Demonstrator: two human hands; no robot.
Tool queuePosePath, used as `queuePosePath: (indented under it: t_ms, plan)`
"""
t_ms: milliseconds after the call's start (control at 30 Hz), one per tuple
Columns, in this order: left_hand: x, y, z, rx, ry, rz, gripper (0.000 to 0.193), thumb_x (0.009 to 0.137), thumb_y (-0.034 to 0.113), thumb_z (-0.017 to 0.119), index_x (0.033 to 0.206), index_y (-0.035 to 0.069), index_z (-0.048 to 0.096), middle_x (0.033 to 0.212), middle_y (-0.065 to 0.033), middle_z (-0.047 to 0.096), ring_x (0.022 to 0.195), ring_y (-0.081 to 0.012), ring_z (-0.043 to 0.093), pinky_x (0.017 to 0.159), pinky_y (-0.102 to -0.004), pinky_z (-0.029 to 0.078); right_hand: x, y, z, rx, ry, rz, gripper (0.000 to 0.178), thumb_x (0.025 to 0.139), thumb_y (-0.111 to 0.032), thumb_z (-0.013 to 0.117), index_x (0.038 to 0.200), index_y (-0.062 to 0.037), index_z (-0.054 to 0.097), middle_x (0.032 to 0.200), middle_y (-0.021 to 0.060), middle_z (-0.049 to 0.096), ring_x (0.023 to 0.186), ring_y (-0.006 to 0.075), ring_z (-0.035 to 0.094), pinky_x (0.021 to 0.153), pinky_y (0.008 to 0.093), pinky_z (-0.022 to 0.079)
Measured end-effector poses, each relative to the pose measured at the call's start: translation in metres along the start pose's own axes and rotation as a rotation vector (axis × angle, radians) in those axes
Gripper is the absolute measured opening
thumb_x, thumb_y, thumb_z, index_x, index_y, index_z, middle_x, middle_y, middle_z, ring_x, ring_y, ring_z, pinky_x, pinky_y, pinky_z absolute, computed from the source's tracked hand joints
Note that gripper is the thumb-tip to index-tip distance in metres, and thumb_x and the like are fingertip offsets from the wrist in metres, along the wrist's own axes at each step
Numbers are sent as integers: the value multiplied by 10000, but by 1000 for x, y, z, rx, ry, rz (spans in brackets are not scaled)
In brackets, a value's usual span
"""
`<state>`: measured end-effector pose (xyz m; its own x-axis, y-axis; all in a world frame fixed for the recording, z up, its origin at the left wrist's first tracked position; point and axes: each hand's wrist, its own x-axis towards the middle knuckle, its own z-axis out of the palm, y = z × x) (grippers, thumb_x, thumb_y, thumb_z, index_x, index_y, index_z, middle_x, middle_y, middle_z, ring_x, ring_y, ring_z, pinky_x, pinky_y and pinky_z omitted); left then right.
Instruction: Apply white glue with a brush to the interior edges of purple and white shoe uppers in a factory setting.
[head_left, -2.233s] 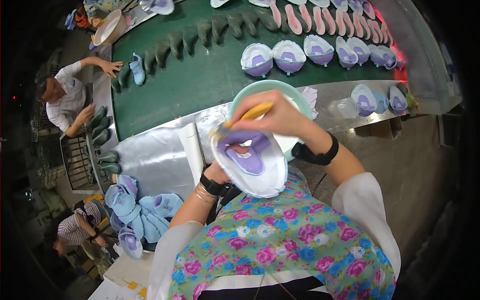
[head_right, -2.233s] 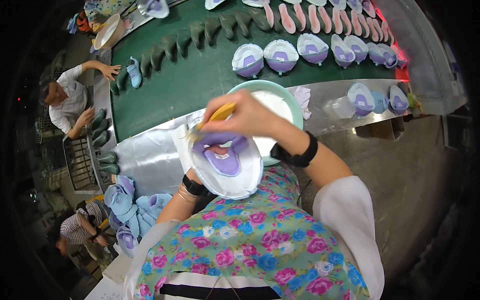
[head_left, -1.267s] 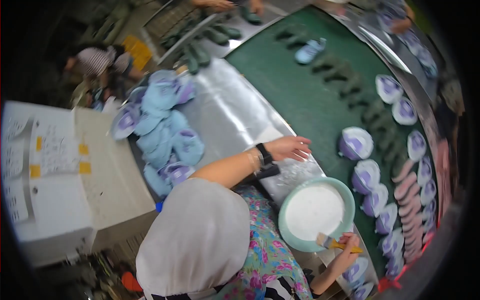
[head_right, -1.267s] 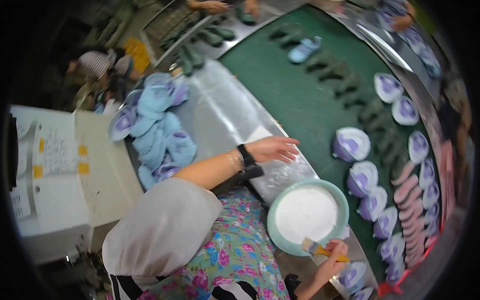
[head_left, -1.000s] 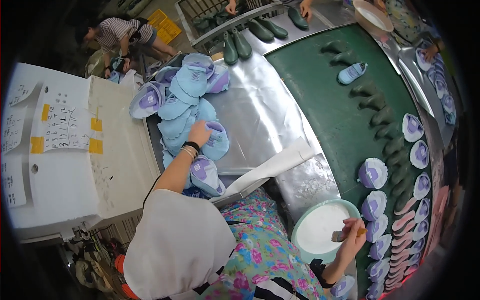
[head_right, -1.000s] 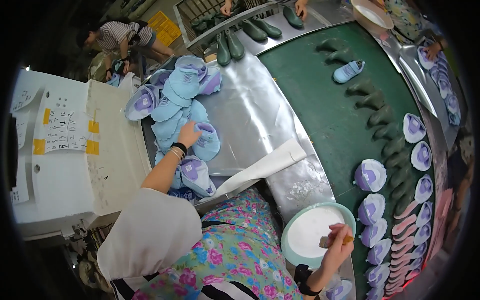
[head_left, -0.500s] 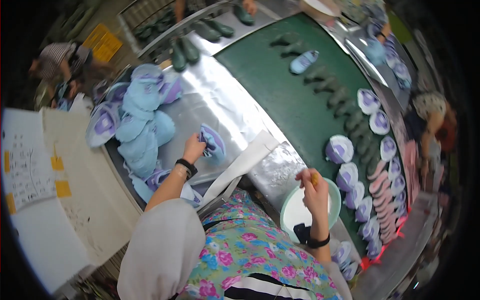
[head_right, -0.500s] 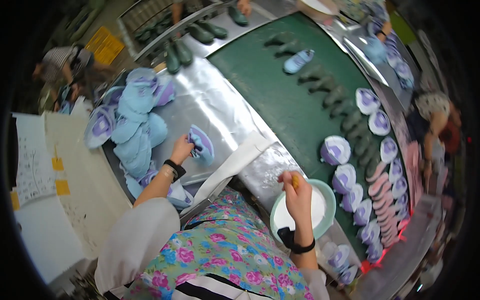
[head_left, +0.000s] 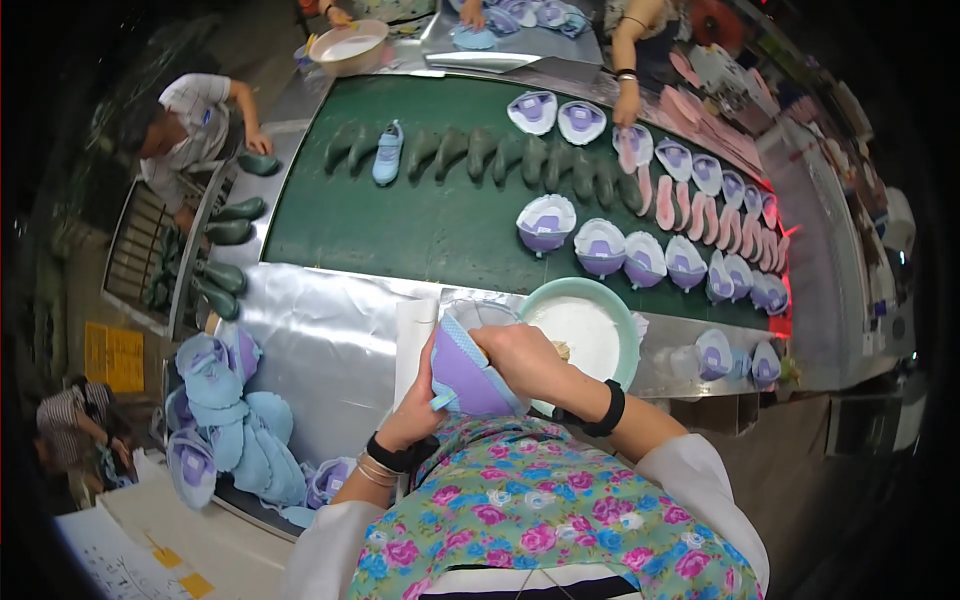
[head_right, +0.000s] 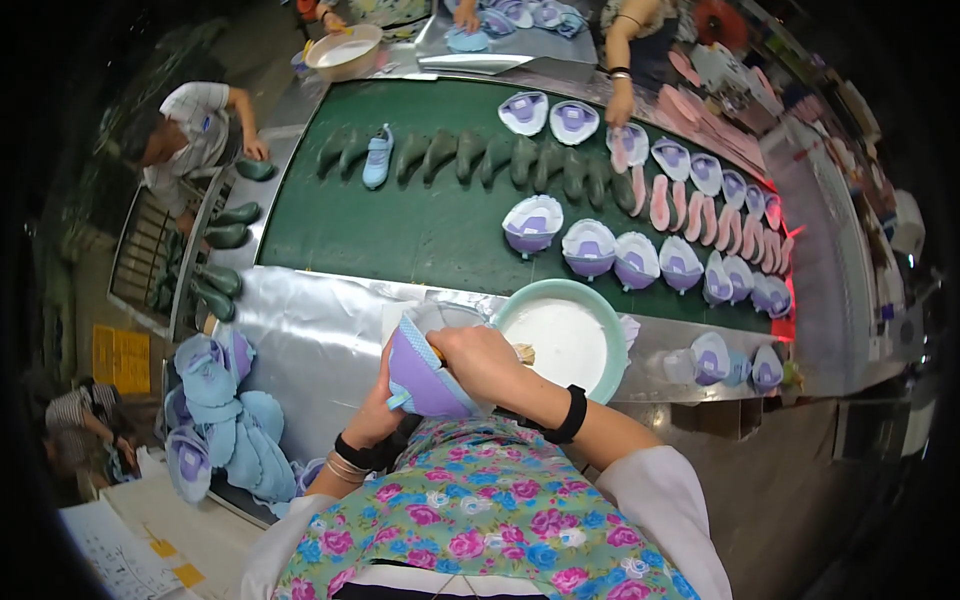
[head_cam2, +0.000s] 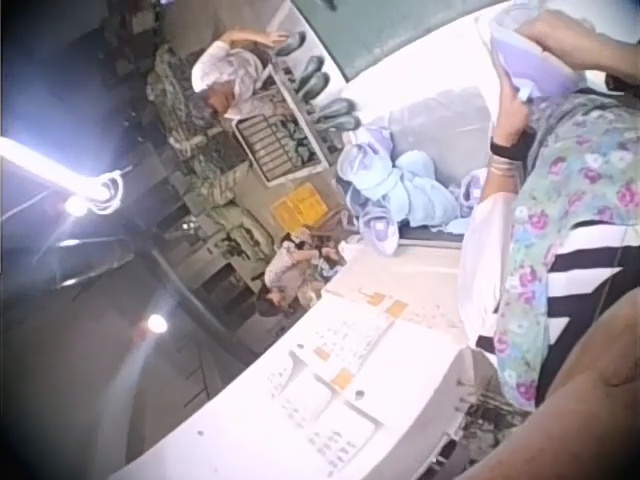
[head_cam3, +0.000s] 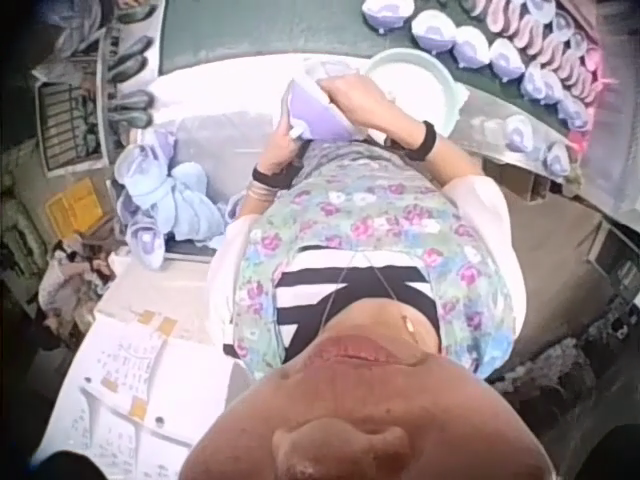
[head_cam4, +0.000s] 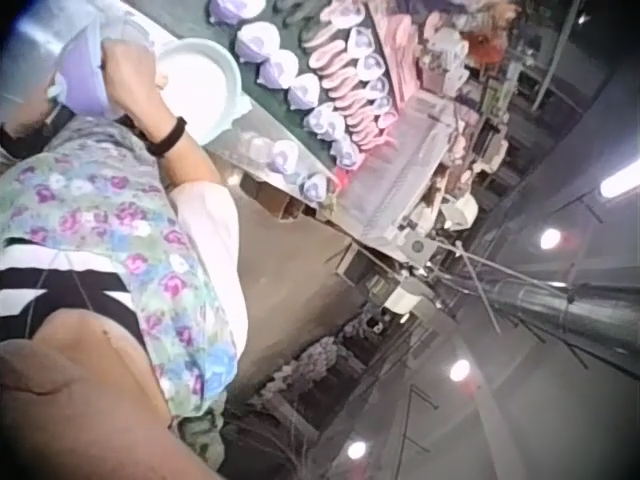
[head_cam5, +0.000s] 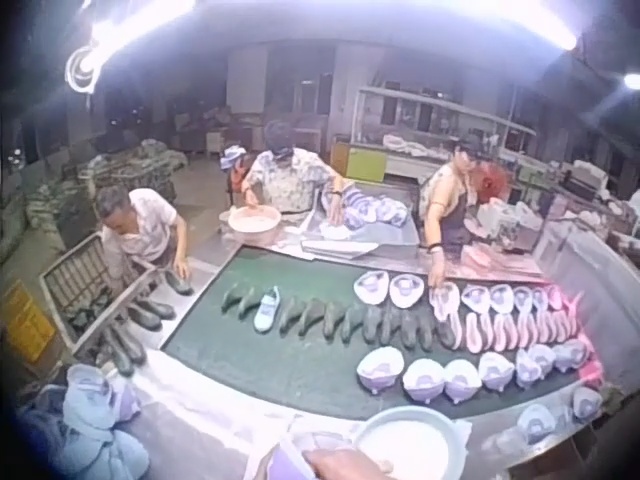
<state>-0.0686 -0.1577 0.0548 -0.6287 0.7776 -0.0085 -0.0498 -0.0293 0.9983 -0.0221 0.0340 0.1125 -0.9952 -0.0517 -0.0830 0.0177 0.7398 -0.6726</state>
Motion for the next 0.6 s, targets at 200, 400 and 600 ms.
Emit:
queuePosePath:
  t_ms: [200, 400, 600]
  plan:
    - [-10, -29, 13, -249, 5, -340, 475, 791, 32, 637, 1246, 30, 501, 1261, -121, 531, 1128, -151, 509, 946, -270, 390, -54, 50, -4, 152, 312, 139, 141, 772, -149, 633, 858, -38, 642, 806, 139, 632, 734, 320, 615, 656, 384, 482]
    - [-32, -25, 11, -158, -300, -567, 373, 830, 33, 603, 1194, -5, 529, 1286, -124, 509, 1124, -172, 511, 947, -302, 402, -139, 167, -4, 82, 611, 770, 423, 816, -420, 631, 702, -13, 650, 706, 177, 614, 665, 327, 582, 596, 408, 447]
    - [-24, -56, 24, -53, -243, -560, 536, 897, 65, 540, 1380, 43, 309, 1309, -76, 447, 1159, -161, 464, 970, -312, 397, -172, 221, 60, 315, 700, 805, 225, 769, -230, 701, 813, -10, 687, 776, 171, 656, 655, 272, 635, 621, 339, 495]
